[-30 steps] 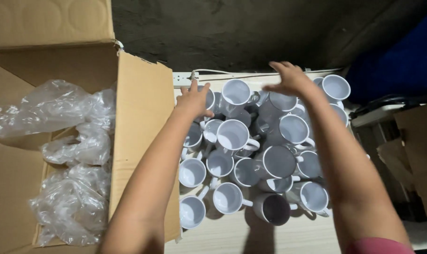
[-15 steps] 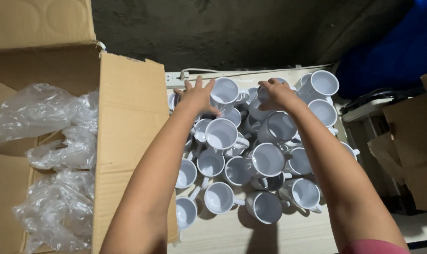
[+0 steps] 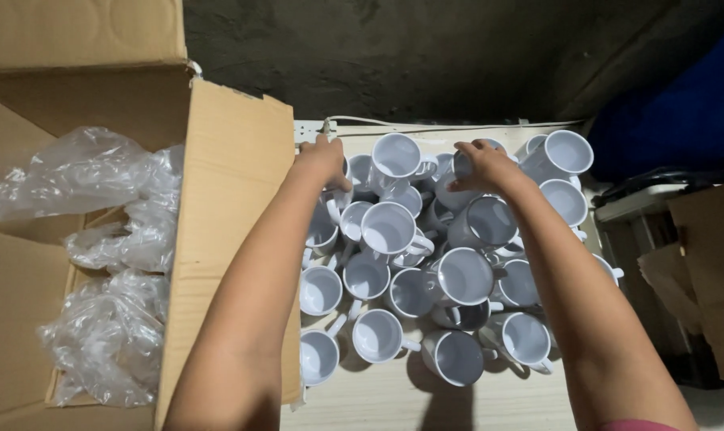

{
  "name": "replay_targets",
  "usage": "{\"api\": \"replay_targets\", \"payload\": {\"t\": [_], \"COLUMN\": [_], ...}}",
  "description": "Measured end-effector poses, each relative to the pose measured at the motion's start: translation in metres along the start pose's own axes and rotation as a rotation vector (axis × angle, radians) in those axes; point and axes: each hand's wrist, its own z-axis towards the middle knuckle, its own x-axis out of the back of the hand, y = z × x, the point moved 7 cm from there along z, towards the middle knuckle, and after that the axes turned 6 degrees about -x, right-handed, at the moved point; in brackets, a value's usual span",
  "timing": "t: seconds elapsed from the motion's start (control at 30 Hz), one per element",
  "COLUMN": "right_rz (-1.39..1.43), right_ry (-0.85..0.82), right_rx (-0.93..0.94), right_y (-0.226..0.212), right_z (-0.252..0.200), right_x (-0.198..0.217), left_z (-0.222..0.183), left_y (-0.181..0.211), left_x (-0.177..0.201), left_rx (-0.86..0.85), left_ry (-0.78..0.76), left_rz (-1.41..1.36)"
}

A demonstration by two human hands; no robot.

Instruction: Unpacking white ceramic mugs from a cardboard box and arranging them on a table in a workshop.

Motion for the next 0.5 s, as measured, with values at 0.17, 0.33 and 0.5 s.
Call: {"api": "replay_targets", "payload": {"t": [0.17,0.33,0.5], "right_rz": [0.001,-0.008,-0.004], "right_ry": [0.034,0.053,0.06], "right_rx": [0.002,-0.006,-0.008], "right_y": [-0.003,-0.002,-0.002], "right_z": [-0.006,-0.007,-0.009], "right_x": [0.003,0.0,0.003], "left_z": [-0.013,-0.015,-0.019], "left_y": [0.013,0.012,0.013], "left_x": [-0.003,-0.006,-0.002], "left_rx": [-0.034,-0.036,-0.05], "left_ry": [-0.058,-0.042,-0.012], "left_rz": [0.064,0.076,0.061]}}
